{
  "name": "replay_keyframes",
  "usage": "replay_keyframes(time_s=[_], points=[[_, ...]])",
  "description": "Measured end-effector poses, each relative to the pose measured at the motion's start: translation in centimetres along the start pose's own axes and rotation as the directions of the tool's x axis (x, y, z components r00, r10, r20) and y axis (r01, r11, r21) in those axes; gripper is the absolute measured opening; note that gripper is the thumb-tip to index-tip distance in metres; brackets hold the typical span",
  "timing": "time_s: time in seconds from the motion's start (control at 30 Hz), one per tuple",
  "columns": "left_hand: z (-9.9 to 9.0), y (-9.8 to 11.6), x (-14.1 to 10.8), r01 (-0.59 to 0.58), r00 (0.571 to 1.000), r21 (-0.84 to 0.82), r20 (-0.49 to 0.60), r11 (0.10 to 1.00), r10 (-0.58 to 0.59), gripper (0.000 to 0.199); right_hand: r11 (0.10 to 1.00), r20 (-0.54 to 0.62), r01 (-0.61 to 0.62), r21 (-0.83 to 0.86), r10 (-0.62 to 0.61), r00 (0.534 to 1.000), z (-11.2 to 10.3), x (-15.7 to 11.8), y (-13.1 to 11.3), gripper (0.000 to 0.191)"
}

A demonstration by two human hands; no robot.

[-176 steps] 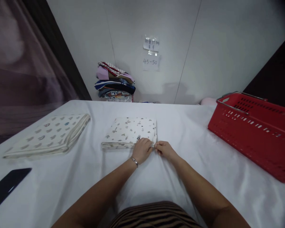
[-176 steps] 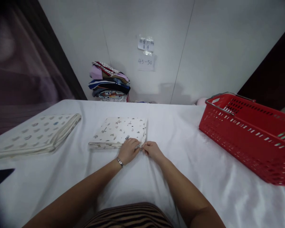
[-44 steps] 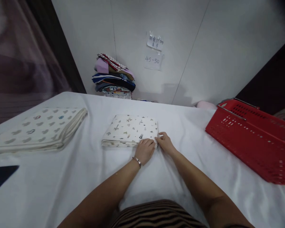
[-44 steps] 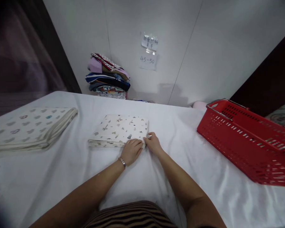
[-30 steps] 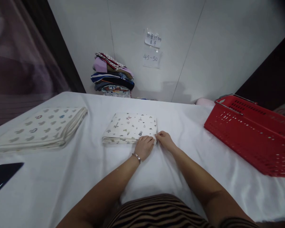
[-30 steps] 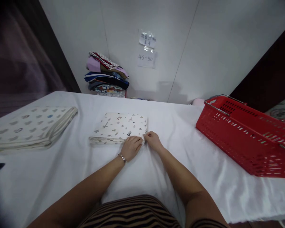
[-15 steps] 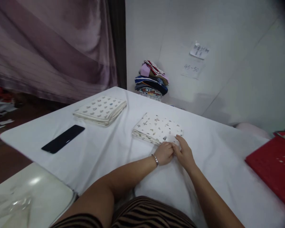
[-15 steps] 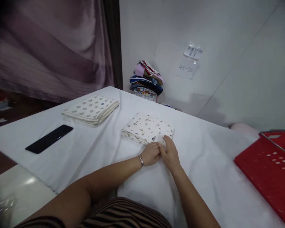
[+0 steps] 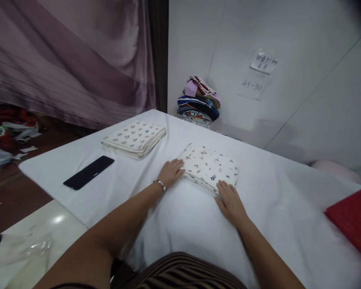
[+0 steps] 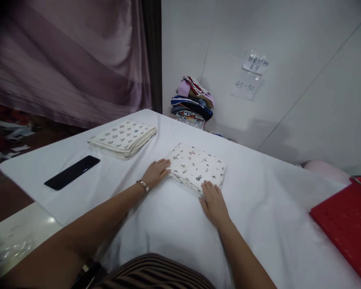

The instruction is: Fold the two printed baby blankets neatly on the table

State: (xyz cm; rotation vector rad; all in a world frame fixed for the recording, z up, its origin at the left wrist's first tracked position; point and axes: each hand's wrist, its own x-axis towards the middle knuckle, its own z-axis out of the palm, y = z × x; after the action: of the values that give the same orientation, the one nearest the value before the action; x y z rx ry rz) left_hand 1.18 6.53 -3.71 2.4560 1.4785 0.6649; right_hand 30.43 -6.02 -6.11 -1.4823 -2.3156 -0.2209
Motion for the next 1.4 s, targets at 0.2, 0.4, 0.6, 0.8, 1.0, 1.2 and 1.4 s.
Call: replay_keyframes(time_s=[0.2,0.4,0.6,0.8,1.0,1.2,1.4], points=[[0.6,-1.7,-0.4,0.063,0.987,-0.350,-0.115,0.935,-0.110,0.041,0.999,0.006,-0.034,0.042,0.033,0.999,-0.4,0.1,-0.1,0.048],[-0.1,-1.9,-1.0,0.241,0.939,-0.430,-0.124,0.870,-0.322,0.041,0.995,-0.028,-0.043,0.089,0.046,0.999,-0.5,0.0,-0.2,0.047],[0.0,-1.1,-0.4,0.340,0.886,-0.475,-0.128,0.812,-0.446,0.034,0.995,-0.040,-0.030,0.090,0.033,0.999,-0.4,0.0,-0.1,0.046],[0.0,-1.2,0.1,0.296,0.872,-0.433,-0.242,0.851,-0.426,0.030,0.995,-0.026,-0.046,0.087,0.049,0.998,-0.3,0.0,0.0,0.044],[0.3,-1.8,0.2,0.376,0.849,-0.461,-0.176,0.804,-0.498,0.030,0.994,-0.013,-0.047,0.102,0.049,0.999,-0.2,0.0,0.2,0.045],[-0.9,-1.4,0.1,0.323,0.906,-0.389,-0.135,0.863,-0.400,0.034,0.994,-0.020,-0.043,0.098,0.045,0.999,-0.1,0.0,0.1,0.045],[-1.4,1.9,0.8,-0.094,0.992,-0.023,-0.088,0.995,0.091,0.040,0.998,-0.028,-0.033,0.062,0.035,0.999,-0.1,0.1,-0.1,0.044]])
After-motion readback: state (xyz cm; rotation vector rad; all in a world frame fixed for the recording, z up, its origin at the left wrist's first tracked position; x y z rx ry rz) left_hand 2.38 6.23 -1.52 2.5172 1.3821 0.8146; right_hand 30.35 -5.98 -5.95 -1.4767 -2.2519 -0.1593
